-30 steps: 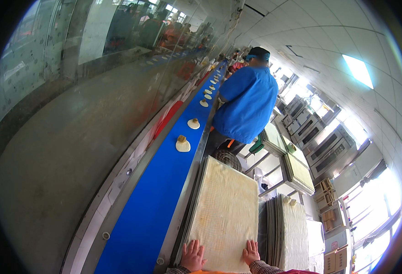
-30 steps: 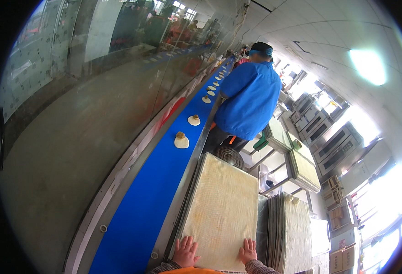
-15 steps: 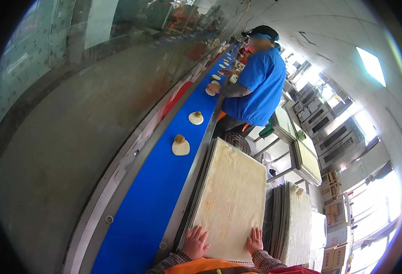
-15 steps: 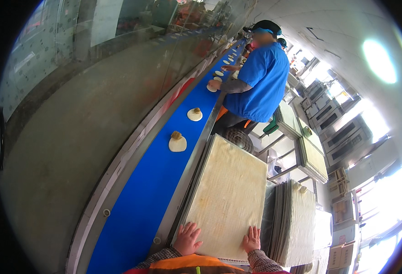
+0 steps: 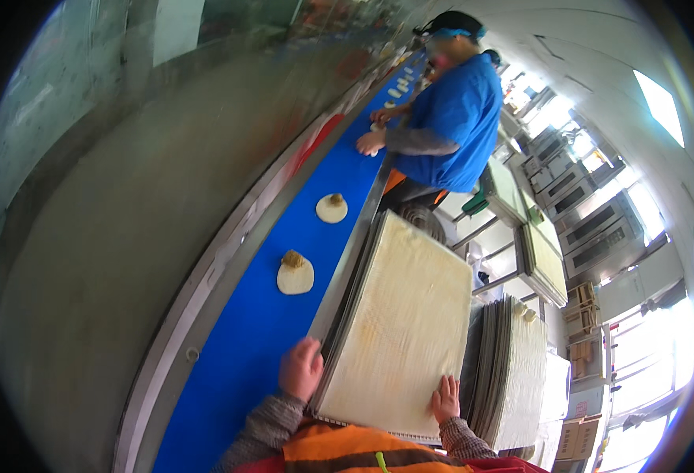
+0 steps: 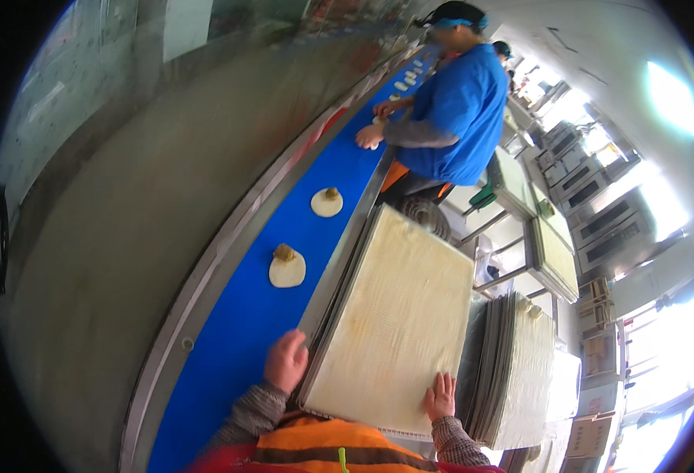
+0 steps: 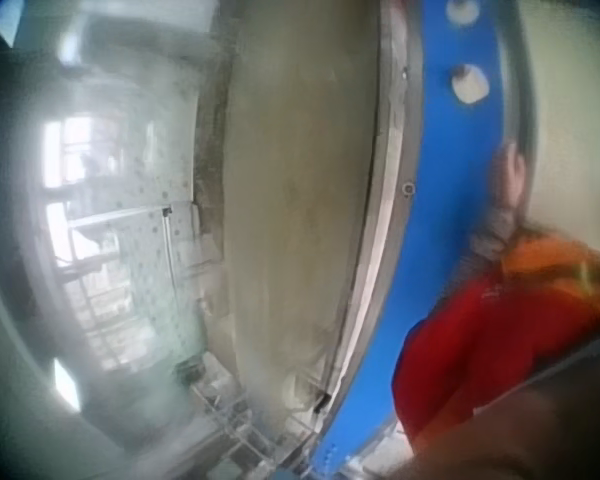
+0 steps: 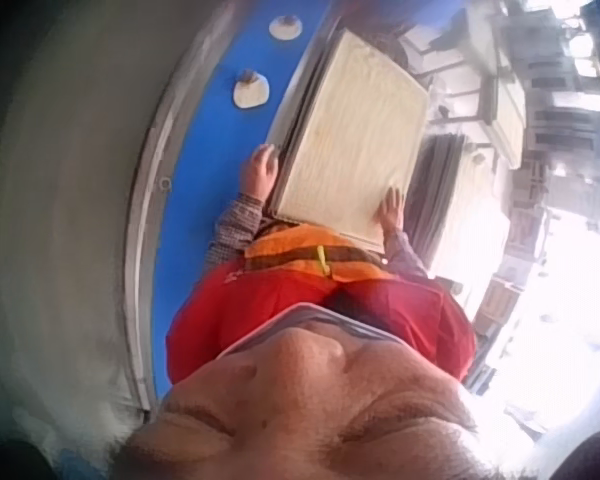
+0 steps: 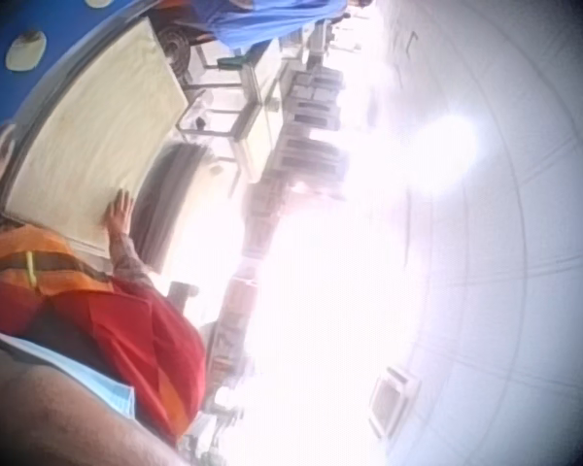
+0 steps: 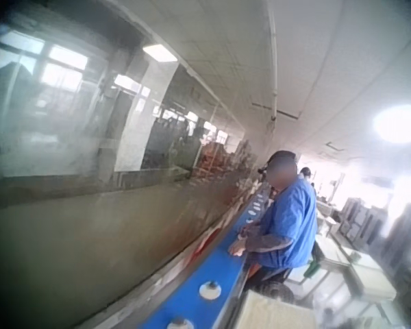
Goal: The person fills and pleats dough buns by hand, places them on a tray, and loads the tray into a proofer. They then return to the conveyor to continue filling and shaping more buns.
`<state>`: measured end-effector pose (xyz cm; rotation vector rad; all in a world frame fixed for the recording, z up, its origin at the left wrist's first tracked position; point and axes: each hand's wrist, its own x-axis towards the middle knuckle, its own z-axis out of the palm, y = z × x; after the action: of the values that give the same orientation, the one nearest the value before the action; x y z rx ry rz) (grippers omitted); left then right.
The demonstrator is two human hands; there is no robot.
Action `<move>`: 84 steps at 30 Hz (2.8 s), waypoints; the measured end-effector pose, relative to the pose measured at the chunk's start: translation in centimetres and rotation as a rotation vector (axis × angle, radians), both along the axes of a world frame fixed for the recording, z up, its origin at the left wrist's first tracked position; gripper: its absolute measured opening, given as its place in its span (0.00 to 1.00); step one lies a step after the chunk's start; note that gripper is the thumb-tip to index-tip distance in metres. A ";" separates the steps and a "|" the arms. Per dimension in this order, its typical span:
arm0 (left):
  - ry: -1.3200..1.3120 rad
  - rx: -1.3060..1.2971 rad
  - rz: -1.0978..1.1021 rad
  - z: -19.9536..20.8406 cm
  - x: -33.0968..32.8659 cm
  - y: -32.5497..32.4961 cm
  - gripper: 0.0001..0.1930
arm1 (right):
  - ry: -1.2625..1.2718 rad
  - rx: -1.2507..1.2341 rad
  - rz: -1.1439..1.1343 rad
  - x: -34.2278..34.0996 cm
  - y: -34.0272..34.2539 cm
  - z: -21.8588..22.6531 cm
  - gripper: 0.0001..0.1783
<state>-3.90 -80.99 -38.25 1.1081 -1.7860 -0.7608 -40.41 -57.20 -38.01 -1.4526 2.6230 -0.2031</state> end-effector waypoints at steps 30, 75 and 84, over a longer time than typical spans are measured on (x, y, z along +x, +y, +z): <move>-0.370 0.449 0.221 -0.6 14.7 4.4 0.22 | -1.021 0.211 0.959 34.0 -24.3 0.9 0.26; -0.308 1.095 1.231 -7.0 41.2 51.5 0.28 | -0.703 0.432 1.967 52.4 -8.5 -3.6 0.19; 1.375 0.594 1.390 -4.1 31.8 43.3 0.22 | -1.794 0.845 1.149 50.1 -13.2 -4.1 0.19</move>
<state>27.93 -37.73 -42.38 1.2930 0.4681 -0.7540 9.72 -70.41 -42.14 -1.1103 0.2382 -0.1011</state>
